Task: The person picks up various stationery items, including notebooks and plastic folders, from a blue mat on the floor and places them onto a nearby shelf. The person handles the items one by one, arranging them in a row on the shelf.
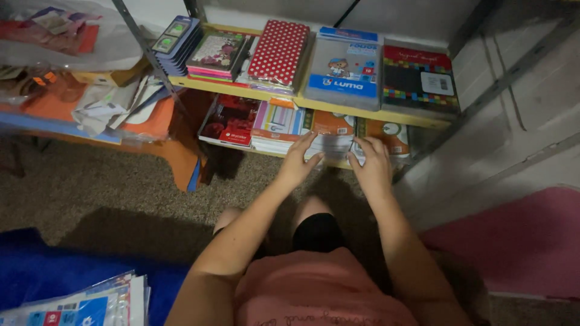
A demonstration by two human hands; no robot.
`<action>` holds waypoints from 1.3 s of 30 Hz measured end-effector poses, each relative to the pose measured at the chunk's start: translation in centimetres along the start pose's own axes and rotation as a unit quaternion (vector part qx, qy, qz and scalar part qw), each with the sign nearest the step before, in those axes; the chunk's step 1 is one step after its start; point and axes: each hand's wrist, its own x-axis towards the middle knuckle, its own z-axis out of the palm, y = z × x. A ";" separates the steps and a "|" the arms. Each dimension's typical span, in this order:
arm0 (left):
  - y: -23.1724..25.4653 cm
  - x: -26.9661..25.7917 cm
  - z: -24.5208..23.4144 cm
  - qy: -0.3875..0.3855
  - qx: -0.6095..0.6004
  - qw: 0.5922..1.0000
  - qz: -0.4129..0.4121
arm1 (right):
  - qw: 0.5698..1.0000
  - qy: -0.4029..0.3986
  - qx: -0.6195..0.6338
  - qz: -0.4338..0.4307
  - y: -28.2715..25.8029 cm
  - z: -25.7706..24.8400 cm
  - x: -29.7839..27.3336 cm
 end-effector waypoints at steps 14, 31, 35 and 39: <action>-3.2 -2.8 -1.8 0.029 -0.013 0.998 -0.059 | 0.996 -0.050 0.057 0.044 -2.4 0.5 -0.4; -4.0 -11.3 -15.2 0.148 0.031 0.974 -0.169 | 0.982 -0.071 0.137 -0.108 -10.1 11.3 2.4; -3.6 -15.1 -19.4 0.196 0.060 0.961 -0.186 | 0.971 -0.107 0.164 -0.139 -15.0 12.9 2.4; -2.9 -18.9 -23.2 0.249 0.089 0.937 -0.228 | 0.949 -0.129 0.211 -0.193 -20.6 13.0 2.3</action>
